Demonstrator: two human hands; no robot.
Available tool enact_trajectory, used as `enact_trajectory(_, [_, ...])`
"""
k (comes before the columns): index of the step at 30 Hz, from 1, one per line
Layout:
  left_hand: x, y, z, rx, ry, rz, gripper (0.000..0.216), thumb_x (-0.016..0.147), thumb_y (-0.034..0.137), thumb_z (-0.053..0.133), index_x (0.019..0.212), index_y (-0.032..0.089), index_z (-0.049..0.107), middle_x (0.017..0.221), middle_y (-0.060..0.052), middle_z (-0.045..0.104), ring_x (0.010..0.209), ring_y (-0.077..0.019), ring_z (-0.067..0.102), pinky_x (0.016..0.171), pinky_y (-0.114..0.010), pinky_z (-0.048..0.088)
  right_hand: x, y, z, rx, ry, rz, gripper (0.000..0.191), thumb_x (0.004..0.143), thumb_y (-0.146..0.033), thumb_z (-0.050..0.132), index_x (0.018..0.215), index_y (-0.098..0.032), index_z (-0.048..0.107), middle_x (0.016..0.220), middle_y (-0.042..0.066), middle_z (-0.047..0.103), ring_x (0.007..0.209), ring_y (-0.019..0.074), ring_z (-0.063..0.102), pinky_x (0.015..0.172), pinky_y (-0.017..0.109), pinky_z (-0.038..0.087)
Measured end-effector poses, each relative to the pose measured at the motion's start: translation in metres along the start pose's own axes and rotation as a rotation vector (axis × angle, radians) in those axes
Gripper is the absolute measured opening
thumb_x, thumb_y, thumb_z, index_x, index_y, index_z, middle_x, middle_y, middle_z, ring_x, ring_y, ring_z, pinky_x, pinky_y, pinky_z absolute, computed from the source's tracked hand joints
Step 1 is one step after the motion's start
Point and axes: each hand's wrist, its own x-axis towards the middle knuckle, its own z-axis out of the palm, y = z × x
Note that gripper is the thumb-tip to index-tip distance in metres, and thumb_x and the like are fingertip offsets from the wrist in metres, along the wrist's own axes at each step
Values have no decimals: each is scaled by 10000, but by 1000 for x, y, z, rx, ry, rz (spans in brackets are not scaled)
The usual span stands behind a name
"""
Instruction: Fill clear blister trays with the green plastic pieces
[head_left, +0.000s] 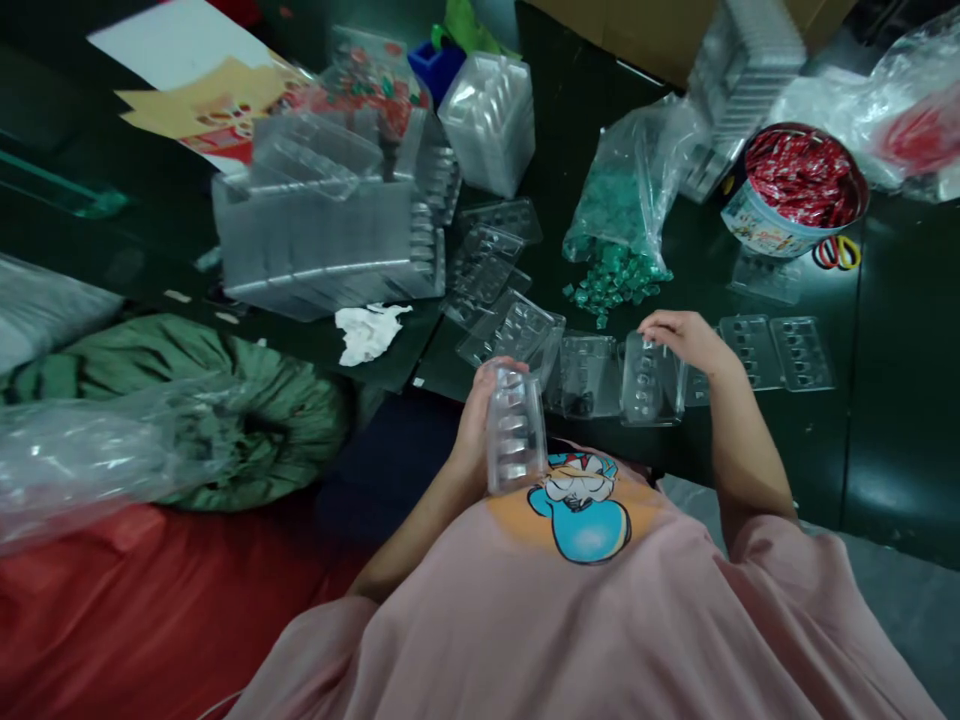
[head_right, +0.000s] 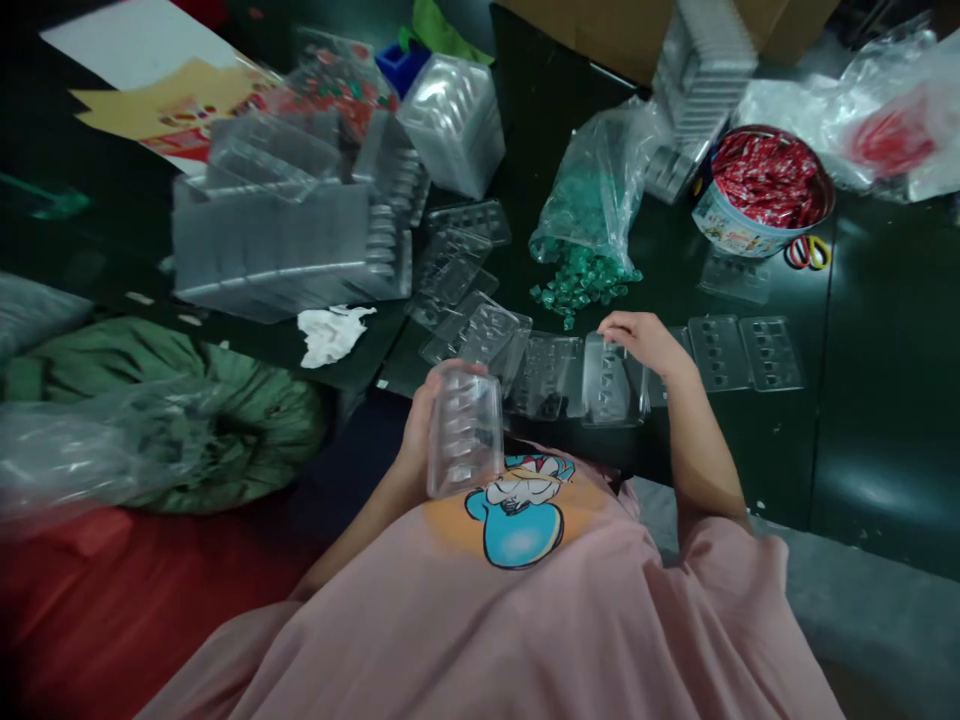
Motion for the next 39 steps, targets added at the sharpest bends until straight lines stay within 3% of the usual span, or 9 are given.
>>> enact_trajectory(3, [2,-1,3,7,-16,0,309,885,466,549,1106,252,571,1114,-42,640,867,-161,634,707,-281,538,6,16,14,-173,-47,-15,191,886,-227,543,868,-202,732,877,48,703,794,180,633,766,312,471])
enact_trajectory(6, [4,-3,5,21,-21,-4,313,890,470,540,1114,255,577,1126,-45,640,885,-167,632,716,-287,536,10,17,30,-230,45,-30,167,871,-202,575,921,-195,735,924,82,697,860,216,631,827,355,476])
enact_trajectory(10, [6,-6,8,52,-28,-14,367,888,509,531,1161,267,575,1153,-37,632,921,-170,623,765,-297,525,9,-18,56,-127,247,-120,139,884,-245,604,951,-200,718,921,80,687,919,230,611,865,387,469])
enact_trajectory(15, [13,-12,13,141,-45,20,395,873,501,567,1180,254,592,1164,-39,629,1029,-188,597,873,-299,487,14,-78,109,188,100,-262,124,910,-281,595,947,-216,694,904,34,684,829,166,612,757,295,472])
enact_trajectory(19, [16,-11,12,218,-35,64,350,861,493,583,1090,231,624,1150,-45,621,1066,-202,577,901,-300,468,23,-89,133,220,132,-289,110,906,-266,598,850,-198,663,838,22,664,795,151,601,744,275,448])
enact_trajectory(29, [14,-7,9,217,-24,79,353,848,491,585,1061,210,611,1102,-52,623,1037,-204,581,889,-302,474,29,-88,128,134,86,-404,131,919,-227,503,803,-200,556,802,31,589,794,166,554,755,303,440])
enact_trajectory(32, [15,-8,7,166,-15,61,327,843,482,594,1038,220,612,1091,-49,635,1009,-198,601,873,-304,489,23,-86,135,274,134,-342,142,931,-291,510,821,-205,532,889,49,632,876,172,594,811,323,460])
enact_trajectory(35, [16,-10,6,104,-34,14,336,849,480,582,1068,227,590,1100,-54,647,1005,-203,619,869,-324,504,14,-80,135,503,136,-200,191,947,-393,502,905,-209,533,846,24,643,803,144,617,757,295,485])
enact_trajectory(39, [18,-10,8,79,-64,-15,338,864,483,550,1094,236,570,1134,-56,646,1001,-205,626,848,-339,521,1,-53,86,556,218,-113,258,912,-459,561,968,-211,602,770,-6,648,696,119,600,694,266,488])
